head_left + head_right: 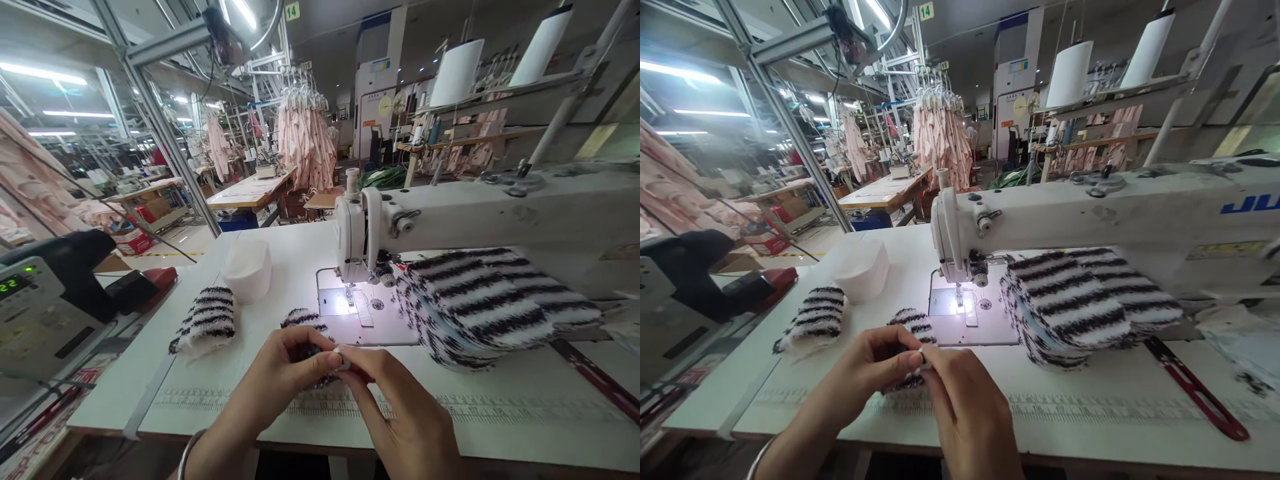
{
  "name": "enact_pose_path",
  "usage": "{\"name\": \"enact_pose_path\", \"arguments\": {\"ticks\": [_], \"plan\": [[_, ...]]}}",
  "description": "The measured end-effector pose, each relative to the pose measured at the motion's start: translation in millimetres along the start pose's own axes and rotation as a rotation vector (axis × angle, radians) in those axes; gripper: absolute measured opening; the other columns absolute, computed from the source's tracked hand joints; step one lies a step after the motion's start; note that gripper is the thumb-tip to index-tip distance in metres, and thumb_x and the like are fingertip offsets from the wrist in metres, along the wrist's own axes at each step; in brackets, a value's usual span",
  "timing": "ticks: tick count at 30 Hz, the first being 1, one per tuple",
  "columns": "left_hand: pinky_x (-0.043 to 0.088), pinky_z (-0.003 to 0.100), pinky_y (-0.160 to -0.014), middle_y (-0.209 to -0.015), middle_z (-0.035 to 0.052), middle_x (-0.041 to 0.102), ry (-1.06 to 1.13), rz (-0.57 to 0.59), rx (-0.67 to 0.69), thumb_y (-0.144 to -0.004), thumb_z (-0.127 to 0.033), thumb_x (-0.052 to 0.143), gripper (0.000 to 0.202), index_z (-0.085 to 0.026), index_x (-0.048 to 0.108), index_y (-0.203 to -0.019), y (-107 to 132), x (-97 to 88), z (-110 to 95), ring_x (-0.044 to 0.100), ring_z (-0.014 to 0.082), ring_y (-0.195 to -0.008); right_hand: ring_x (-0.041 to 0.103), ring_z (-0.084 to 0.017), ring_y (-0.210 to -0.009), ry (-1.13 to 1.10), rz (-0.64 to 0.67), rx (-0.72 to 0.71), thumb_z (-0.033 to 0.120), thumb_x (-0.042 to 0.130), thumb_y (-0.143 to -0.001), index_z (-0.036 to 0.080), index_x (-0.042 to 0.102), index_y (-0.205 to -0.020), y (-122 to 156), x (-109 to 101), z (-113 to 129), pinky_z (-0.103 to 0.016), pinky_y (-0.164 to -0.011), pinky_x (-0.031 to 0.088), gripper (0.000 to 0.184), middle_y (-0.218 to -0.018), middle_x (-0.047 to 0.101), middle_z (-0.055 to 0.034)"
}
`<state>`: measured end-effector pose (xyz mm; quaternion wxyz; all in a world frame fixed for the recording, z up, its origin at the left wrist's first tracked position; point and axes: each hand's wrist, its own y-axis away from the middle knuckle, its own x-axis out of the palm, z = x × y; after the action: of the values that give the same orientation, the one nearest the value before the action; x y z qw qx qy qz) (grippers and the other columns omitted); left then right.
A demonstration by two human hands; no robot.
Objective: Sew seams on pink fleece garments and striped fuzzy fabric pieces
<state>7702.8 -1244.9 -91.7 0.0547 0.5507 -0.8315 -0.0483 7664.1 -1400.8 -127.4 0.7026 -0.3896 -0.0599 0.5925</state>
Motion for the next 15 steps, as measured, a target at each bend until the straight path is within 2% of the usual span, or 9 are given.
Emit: {"name": "enact_pose_path", "arguments": {"ticks": [2,4,6,8,9,11,15], "plan": [[0.027,0.015,-0.044,-0.057,-0.0038,0.049,0.059,0.035,-0.032,-0.074,-0.039,0.073,0.03,-0.011,0.064,-0.083,2,-2.3,2,0.036,0.0028,-0.048,0.064,-0.015,-0.083,0.023,0.008,-0.038,0.018,0.054,-0.088,0.035,0.057,-0.111,1,-4,-3,-0.026,-0.077,0.052,0.029,-0.093,0.066,0.0031],[0.038,0.016,-0.051,-0.068,0.0011,0.058,0.127,0.062,-0.07,-0.078,-0.042,0.068,0.035,-0.011,0.066,-0.094,5,-4.4,4,0.05,0.0059,-0.056,0.064,-0.014,-0.079,0.011,0.054,0.015,0.021,0.056,-0.087,0.035,0.058,-0.109,0,-11,-4,-0.024,-0.074,0.052,0.025,-0.092,0.067,0.0043],[0.05,0.025,-0.07,-0.087,0.0084,0.065,0.247,0.085,-0.122,-0.083,-0.044,0.06,0.04,-0.011,0.064,-0.105,8,-5.6,6,0.063,0.0152,-0.075,0.064,-0.013,-0.075,-0.023,0.104,0.094,0.026,0.058,-0.086,0.035,0.059,-0.104,-3,-17,-5,-0.021,-0.069,0.052,0.02,-0.09,0.066,0.0054],[0.05,0.037,-0.086,-0.1,0.0131,0.066,0.383,0.092,-0.163,-0.085,-0.04,0.058,0.037,-0.01,0.064,-0.107,12,-4.8,8,0.065,0.0237,-0.092,0.062,-0.012,-0.073,-0.06,0.156,0.14,0.028,0.057,-0.086,0.035,0.06,-0.101,-6,-20,-4,-0.02,-0.066,0.051,0.016,-0.088,0.065,0.0052],[0.049,0.039,-0.09,-0.102,0.0135,0.066,0.43,0.093,-0.171,-0.084,-0.035,0.06,0.033,-0.009,0.065,-0.105,13,-3.7,10,0.064,0.0249,-0.095,0.062,-0.012,-0.074,-0.072,0.182,0.139,0.028,0.056,-0.086,0.034,0.061,-0.1,-7,-20,-3,-0.02,-0.067,0.051,0.016,-0.088,0.064,0.0044],[0.049,0.039,-0.091,-0.102,0.0124,0.067,0.447,0.088,-0.15,-0.082,-0.027,0.063,0.027,-0.01,0.066,-0.103,15,-0.7,12,0.064,0.0237,-0.097,0.061,-0.013,-0.076,-0.07,0.239,0.115,0.024,0.054,-0.087,0.032,0.061,-0.102,-7,-19,-2,-0.021,-0.068,0.05,0.018,-0.089,0.063,0.0025],[0.05,0.027,-0.084,-0.1,0.0104,0.068,0.295,0.106,-0.07,-0.082,-0.025,0.066,0.027,-0.012,0.064,-0.105,16,4.4,14,0.064,0.0177,-0.093,0.06,-0.012,-0.076,-0.013,0.344,0.071,0.016,0.052,-0.087,0.03,0.059,-0.103,-5,-16,1,-0.021,-0.067,0.05,0.023,-0.087,0.061,0.0014]]}}
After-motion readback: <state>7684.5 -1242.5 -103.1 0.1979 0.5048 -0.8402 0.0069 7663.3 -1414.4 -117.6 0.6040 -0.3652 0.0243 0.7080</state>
